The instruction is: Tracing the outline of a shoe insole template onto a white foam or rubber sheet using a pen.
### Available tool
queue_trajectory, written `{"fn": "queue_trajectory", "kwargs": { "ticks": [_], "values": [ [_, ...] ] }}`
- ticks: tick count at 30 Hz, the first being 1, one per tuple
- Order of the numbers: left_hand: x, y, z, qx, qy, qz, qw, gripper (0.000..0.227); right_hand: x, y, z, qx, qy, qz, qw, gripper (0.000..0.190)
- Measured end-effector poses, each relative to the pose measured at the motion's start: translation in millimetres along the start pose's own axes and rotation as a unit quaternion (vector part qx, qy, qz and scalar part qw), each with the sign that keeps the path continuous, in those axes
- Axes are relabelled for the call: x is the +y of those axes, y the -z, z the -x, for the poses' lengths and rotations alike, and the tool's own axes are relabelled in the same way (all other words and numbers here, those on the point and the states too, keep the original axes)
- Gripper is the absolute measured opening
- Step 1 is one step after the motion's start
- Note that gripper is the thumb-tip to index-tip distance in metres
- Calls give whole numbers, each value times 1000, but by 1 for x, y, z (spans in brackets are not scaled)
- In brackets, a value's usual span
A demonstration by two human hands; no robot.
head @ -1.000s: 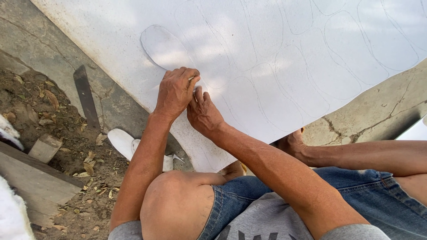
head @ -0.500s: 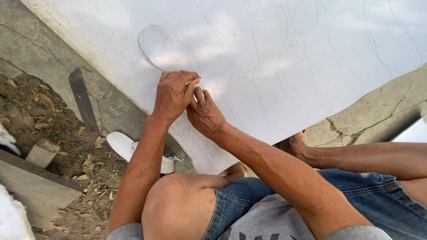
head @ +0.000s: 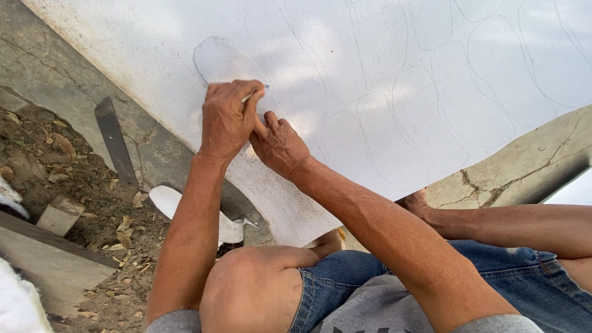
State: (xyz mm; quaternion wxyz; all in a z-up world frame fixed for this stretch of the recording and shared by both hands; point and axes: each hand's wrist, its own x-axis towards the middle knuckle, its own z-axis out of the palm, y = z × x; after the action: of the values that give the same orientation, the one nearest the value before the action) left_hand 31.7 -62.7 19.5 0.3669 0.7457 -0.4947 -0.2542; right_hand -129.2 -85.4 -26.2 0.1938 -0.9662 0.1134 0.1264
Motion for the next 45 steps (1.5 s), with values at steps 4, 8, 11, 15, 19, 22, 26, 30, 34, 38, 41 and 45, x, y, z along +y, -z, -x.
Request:
{"fn": "queue_trajectory", "kwargs": {
  "ticks": [4, 8, 11, 15, 19, 22, 26, 30, 34, 38, 41, 45],
  "values": [
    [-5, 4, -4, 31, -34, -55, 997, 13, 2, 16, -3, 11, -11, 16, 1000, 26],
    [-7, 0, 1, -6, -33, -52, 998, 13, 7, 23, -5, -4, -15, -19, 1000, 18],
    [-12, 1, -1, -12, -22, -41, 999, 15, 5, 35, -7, -7, -29, -20, 999, 26],
    [-14, 15, -16, 20, -13, -33, 999, 15, 4, 52, -14, -47, -74, -29, 996, 68],
    [-22, 8, -14, 10, -12, -32, 999, 16, 8, 48, -18, -71, -74, -40, 994, 64],
    [-19, 12, -16, 0, -30, -61, 998, 12, 8, 57, -24, -107, -78, -43, 990, 64],
    [-17, 15, -23, 20, -7, -51, 998, 16, 6, 78, -29, -137, -82, -34, 987, 71],
    [-15, 9, -18, -26, -6, -56, 998, 21, 13, 29, -24, -137, -59, -27, 988, 62],
    [-18, 12, -20, -33, 10, -47, 998, 20, 9, 54, -28, -140, -68, -41, 987, 61],
    [-29, 18, -30, 18, 5, -73, 997, 21, 10, 65, -37, -147, -76, 7, 986, 75],
    [-29, 31, -37, 47, -11, -101, 994, 21, 15, 59, -44, -130, -55, 66, 988, 69],
    [-33, 43, -42, 59, -22, -110, 992, 15, 12, 45, -46, -74, -63, 127, 987, 51]
  ]
}}
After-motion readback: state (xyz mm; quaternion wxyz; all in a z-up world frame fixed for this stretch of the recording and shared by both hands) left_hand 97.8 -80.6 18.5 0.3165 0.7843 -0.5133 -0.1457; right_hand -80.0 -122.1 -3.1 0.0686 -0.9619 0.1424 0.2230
